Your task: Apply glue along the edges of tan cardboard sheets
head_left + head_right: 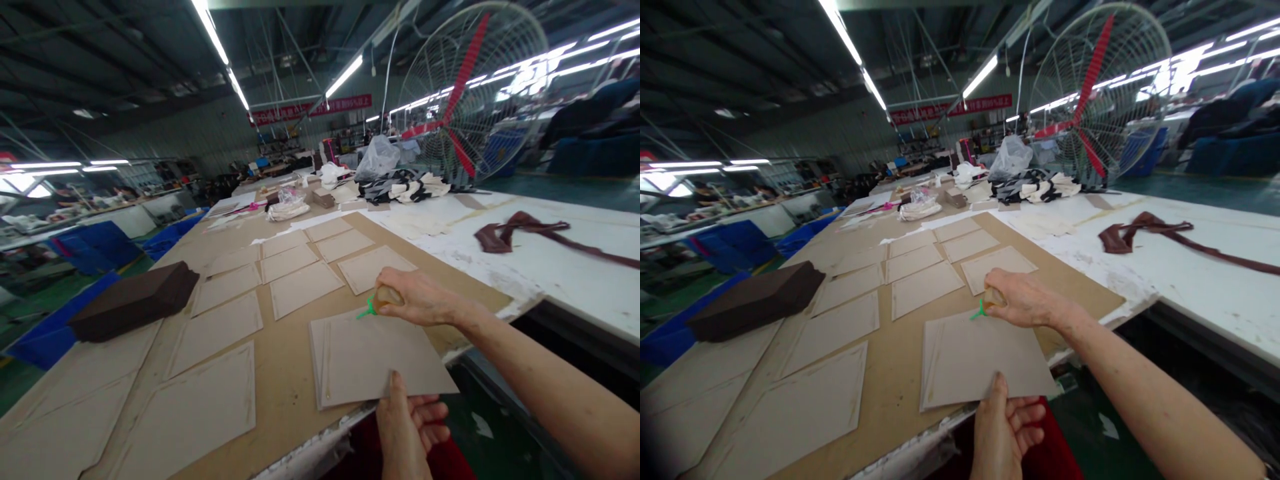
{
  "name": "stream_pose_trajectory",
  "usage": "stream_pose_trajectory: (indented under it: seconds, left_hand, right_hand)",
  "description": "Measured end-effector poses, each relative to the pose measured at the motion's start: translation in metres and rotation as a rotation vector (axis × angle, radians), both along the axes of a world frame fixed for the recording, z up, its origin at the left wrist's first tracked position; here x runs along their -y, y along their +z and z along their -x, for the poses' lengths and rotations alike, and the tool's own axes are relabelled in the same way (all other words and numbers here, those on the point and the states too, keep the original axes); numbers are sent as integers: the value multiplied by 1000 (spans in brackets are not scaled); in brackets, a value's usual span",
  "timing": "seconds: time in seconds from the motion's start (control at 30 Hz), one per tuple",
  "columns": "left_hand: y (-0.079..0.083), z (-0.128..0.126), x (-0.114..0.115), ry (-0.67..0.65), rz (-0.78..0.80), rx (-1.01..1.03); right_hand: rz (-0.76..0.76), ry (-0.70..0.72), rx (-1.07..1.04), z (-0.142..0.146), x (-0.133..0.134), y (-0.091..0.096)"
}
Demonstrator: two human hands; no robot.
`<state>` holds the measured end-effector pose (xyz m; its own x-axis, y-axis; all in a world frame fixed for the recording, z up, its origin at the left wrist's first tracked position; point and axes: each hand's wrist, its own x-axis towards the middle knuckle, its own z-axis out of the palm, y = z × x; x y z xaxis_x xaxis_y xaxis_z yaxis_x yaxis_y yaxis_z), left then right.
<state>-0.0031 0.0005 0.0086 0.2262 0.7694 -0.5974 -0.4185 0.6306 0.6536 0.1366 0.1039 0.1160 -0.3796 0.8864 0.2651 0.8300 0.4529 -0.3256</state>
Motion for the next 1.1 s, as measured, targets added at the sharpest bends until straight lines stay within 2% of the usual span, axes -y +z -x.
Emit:
stream_pose_trajectory:
  seconds: [0.13,0.2,0.37,0.47,0.53,0.73,0.83,1.1]
  left_hand:
    - [2,1,0,3,-7,-11]
    - [3,1,-1,-6,2,-12]
    - [1,1,-1,-14,12,-6]
    - [1,1,-1,-12,4,-11]
    - [2,1,0,-8,-2,-16]
    - [4,1,0,2,-5,-58]
    - [5,1,0,-4,-16,-70]
    - [6,1,-2,-17,-13,-58]
  right_hand:
    - [-10,41,-16,10,-4,0]
    - [1,15,-14,-2,0,0]
    - [45,-104,0,-55,20,-2]
    - [52,-132,0,-67,26,-4]
    - [47,-121,-6,-61,25,-6]
    - [-7,-33,-38,-12,4,-9]
    - [-7,-6,-35,-7,1,-6]
    - [60,-117,-24,-64,26,-5]
